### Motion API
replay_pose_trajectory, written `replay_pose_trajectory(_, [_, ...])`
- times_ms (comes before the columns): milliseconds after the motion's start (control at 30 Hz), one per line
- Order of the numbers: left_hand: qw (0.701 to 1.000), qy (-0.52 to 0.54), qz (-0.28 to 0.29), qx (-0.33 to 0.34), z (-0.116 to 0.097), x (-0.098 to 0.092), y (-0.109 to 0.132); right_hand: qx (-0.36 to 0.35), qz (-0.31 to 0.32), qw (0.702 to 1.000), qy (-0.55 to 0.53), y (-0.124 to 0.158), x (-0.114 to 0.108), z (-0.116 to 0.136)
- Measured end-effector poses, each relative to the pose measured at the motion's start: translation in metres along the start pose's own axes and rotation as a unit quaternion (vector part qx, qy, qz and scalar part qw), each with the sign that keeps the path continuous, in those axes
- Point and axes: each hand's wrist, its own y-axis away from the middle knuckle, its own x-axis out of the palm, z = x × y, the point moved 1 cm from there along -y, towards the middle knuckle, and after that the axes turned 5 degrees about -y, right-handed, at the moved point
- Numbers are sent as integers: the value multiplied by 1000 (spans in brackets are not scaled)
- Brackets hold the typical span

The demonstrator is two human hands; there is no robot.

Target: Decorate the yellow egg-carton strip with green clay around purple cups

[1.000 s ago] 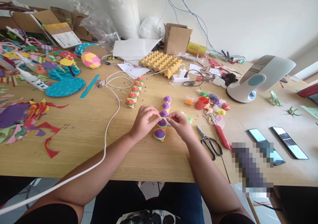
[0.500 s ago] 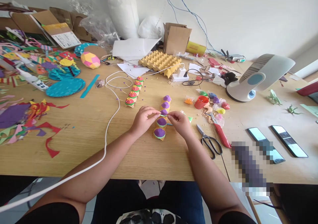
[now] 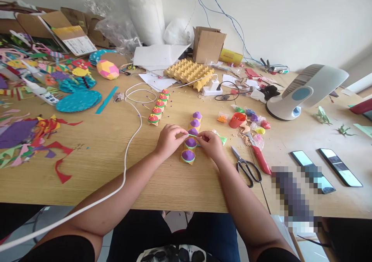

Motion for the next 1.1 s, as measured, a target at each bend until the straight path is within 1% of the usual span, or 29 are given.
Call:
replay_pose_trajectory(533, [999, -27, 33, -18, 5, 4, 1, 10, 24, 999, 47, 0, -2, 1])
replay_pose_trajectory(1100, [999, -47, 14, -16, 8, 7, 1, 34, 12, 997, 72, -1, -5, 0])
